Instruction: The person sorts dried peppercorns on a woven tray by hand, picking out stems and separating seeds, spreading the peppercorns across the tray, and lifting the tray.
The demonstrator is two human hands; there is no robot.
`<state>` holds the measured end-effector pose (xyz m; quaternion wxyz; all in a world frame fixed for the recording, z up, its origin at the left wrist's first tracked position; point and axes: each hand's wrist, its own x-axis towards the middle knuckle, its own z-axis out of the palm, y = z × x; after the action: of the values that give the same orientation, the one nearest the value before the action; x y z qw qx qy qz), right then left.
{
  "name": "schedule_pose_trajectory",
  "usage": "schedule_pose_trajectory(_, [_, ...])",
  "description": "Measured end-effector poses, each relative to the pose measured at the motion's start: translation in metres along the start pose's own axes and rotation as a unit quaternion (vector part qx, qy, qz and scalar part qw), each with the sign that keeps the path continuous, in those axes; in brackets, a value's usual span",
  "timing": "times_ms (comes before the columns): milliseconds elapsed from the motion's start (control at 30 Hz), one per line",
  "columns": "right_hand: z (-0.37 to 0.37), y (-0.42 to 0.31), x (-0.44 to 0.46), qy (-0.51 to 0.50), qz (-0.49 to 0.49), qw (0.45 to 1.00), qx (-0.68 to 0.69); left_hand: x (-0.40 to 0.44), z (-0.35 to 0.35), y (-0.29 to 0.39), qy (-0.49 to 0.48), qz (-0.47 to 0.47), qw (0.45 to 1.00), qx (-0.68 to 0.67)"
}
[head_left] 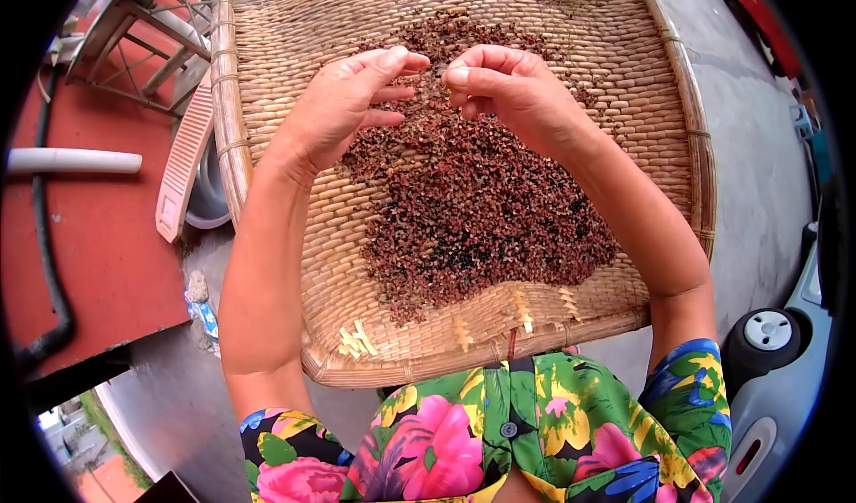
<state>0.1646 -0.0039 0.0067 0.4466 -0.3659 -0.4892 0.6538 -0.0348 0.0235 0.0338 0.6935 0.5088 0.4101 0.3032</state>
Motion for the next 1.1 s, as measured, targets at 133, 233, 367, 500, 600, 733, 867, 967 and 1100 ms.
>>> schedule_pose_trajectory(133, [0.003,0.010,0.003,0.053,-0.019,0.994,-0.091,0.000,0.001,-0.007,-0.028,0.014,0.988,0.151])
schedule_pose_trajectory(233, [0.007,0.013,-0.001,0.061,-0.069,0.971,-0.219,0.002,0.002,-0.012,-0.058,0.006,0.994,0.089])
schedule_pose_trajectory(367, [0.002,0.012,0.005,0.034,-0.043,0.971,-0.232,-0.002,0.000,-0.005,-0.062,0.016,0.985,0.158])
schedule_pose_trajectory(500, [0.003,0.004,0.009,0.000,0.075,0.996,-0.045,0.002,-0.006,-0.010,-0.058,0.021,0.982,0.180])
schedule_pose_trajectory(600, [0.000,0.008,0.015,-0.038,0.118,0.989,0.087,0.002,-0.004,-0.011,-0.038,0.081,0.982,0.165])
schedule_pose_trajectory(733, [0.010,0.000,0.018,-0.001,0.052,0.993,0.108,0.003,0.006,-0.003,-0.016,0.022,0.998,0.054])
schedule_pose_trajectory(867, [0.020,0.000,0.023,0.065,-0.031,0.991,0.115,0.001,0.014,-0.006,-0.042,0.013,0.990,-0.135])
schedule_pose_trajectory(967, [0.021,0.003,0.025,0.043,-0.123,0.991,0.037,0.009,0.000,-0.016,-0.064,-0.016,0.981,-0.181])
schedule_pose_trajectory(1100, [0.021,0.000,0.029,0.029,-0.108,0.992,0.063,0.007,0.005,-0.013,-0.022,-0.057,0.971,-0.232])
